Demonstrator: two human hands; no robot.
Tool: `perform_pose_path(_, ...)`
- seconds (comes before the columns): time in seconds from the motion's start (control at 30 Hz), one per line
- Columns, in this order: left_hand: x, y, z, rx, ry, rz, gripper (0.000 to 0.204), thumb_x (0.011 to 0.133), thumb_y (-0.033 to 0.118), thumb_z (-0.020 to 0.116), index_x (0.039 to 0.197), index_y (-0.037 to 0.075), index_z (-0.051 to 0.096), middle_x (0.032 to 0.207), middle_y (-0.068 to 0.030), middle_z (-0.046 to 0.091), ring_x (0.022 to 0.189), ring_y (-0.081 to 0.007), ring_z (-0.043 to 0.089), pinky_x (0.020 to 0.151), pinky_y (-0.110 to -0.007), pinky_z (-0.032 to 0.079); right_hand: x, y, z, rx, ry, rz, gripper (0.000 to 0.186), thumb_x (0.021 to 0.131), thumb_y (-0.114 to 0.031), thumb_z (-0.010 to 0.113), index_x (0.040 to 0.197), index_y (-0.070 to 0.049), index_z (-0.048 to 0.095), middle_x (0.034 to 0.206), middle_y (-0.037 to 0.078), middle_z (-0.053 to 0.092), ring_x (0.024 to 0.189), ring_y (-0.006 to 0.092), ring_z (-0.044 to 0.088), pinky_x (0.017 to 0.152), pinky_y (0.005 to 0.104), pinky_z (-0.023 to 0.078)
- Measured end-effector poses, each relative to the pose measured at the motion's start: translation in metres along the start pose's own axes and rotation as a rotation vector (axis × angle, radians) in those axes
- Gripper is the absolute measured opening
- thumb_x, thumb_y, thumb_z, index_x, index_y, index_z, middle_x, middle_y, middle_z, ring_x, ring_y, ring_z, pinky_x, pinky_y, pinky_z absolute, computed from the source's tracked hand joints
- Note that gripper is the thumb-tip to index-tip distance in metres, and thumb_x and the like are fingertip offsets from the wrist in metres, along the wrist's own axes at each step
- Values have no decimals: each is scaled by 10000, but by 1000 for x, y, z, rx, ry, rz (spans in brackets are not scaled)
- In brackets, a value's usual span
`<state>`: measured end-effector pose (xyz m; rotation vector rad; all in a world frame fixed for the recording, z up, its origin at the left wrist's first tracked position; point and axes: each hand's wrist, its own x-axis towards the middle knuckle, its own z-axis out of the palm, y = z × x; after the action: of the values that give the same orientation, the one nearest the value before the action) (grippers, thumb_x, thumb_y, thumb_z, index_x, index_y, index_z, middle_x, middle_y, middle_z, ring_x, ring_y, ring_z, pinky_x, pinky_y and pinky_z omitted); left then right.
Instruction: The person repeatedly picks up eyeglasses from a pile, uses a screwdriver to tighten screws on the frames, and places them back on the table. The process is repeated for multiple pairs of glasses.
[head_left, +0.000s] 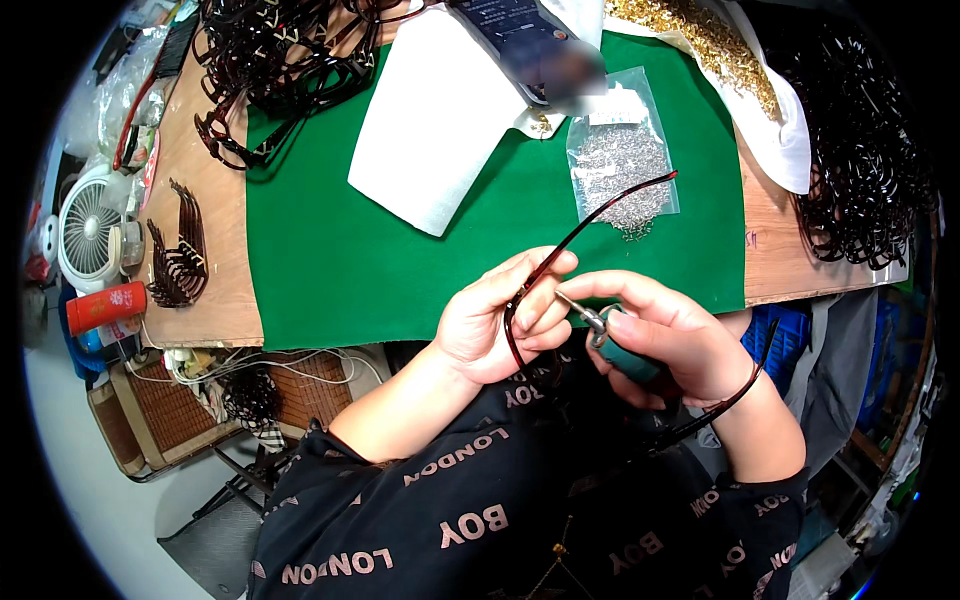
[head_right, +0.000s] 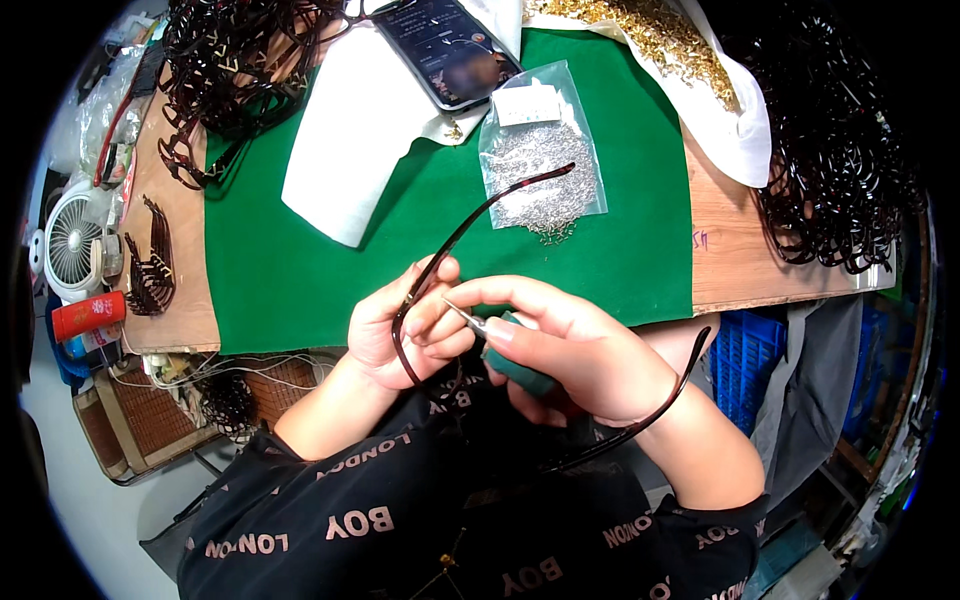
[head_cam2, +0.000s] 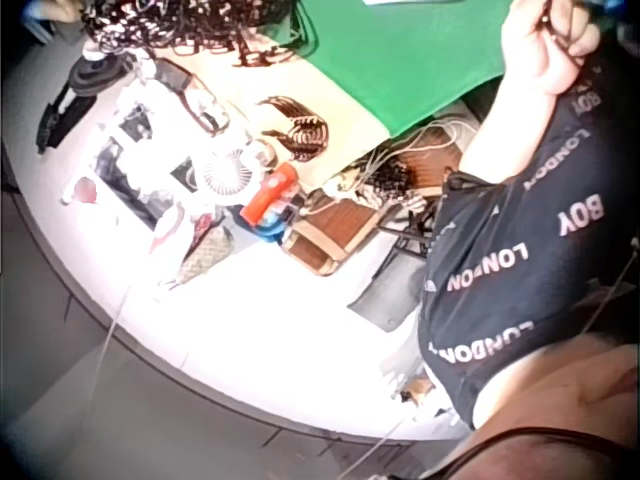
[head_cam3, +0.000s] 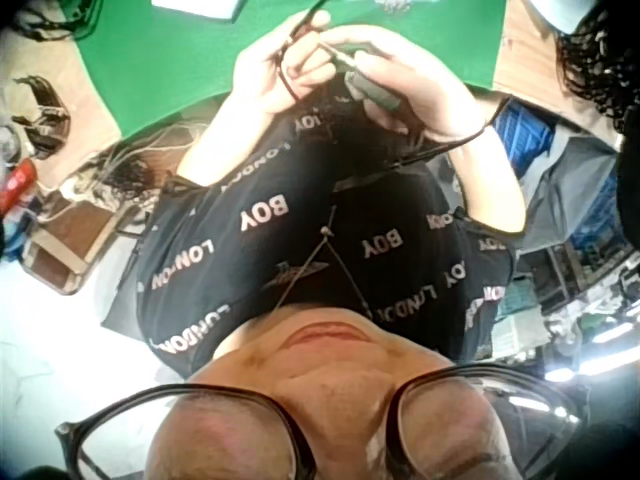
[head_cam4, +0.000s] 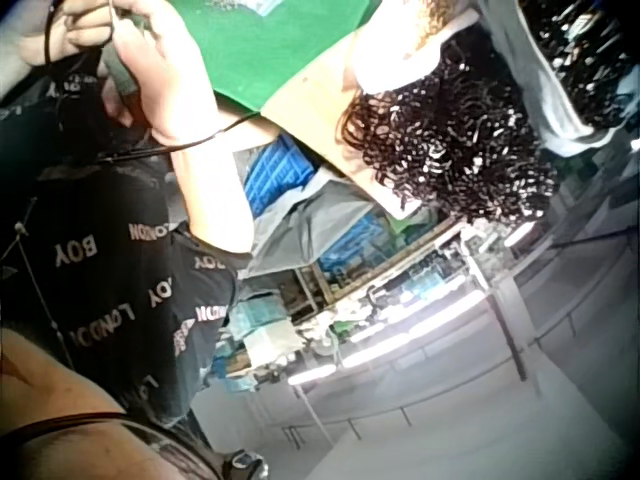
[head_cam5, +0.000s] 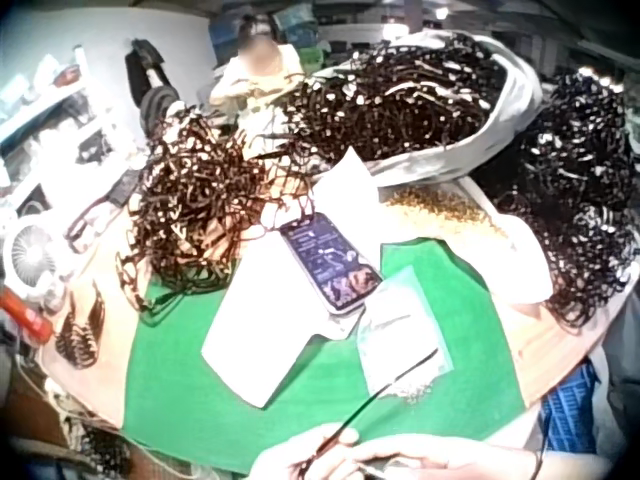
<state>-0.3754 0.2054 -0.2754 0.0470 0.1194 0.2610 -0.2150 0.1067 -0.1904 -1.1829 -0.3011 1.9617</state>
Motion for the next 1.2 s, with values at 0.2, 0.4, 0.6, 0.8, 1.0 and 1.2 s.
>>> perform_pose_path(0.2, -1, 1, 1, 30, 29, -12, 325, 915, 236, 432, 1105, -13, 518, 516, -22, 415, 460, -102, 321, 465, -223, 289, 10, 2, 4, 82, -81, 9, 315, 911, -220, 467, 1206, -114, 444, 848, 48, 568, 445, 85, 490, 342, 167, 308)
perform_pose_path(0.4, -1, 0, 7, 129, 113, 4, 305, 918, 251, 420, 1052, 4, 538, 481, 26, 354, 446, -79, 269, 425, -219, 253, 14, 7, 0, 49, -100, -20, 322, 914, -225, 465, 1215, -114, 436, 921, 63, 582, 452, 85, 494, 345, 169, 314)
perform_pose_path(0.6, 0, -1, 6, 64, 109, -14, 304, 919, 220, 435, 1091, -10, 534, 539, -20, 448, 461, -86, 322, 473, -216, 291, 12, 6, -1, 67, -85, -10, 329, 907, -251, 481, 1200, -107, 439, 891, 64, 575, 463, 93, 502, 354, 175, 333)
perform_pose_path(0.8, -9, 3, 7, 110, 102, -65, 294, 911, 218, 461, 1112, 17, 540, 814, -108, 631, 498, -99, 426, 543, -277, 444, 12, 14, 4, 173, -137, -67, 375, 910, -280, 453, 1209, -59, 398, 858, 99, 569, 471, 124, 514, 355, 193, 355)
perform_pose_path(1.0, -20, 3, 14, 204, 114, -12, 305, 908, 180, 467, 1126, -31, 505, 938, -111, 604, 561, -145, 536, 622, -358, 473, 13, 15, -3, 80, -255, -113, 391, 900, -227, 506, 1227, -47, 392, 892, 151, 578, 494, 130, 516, 389, 187, 347)
perform_pose_path(1.2, -110, 71, 110, 1509, 427, 815, 216, 827, 106, 554, 991, -27, 598, 866, -148, 635, 686, -201, 605, 600, -275, 468, 9, 9, -32, -26, 10, -285, 399, 914, -162, 448, 1280, -21, 370, 838, 139, 533, 484, 143, 496, 388, 206, 361)
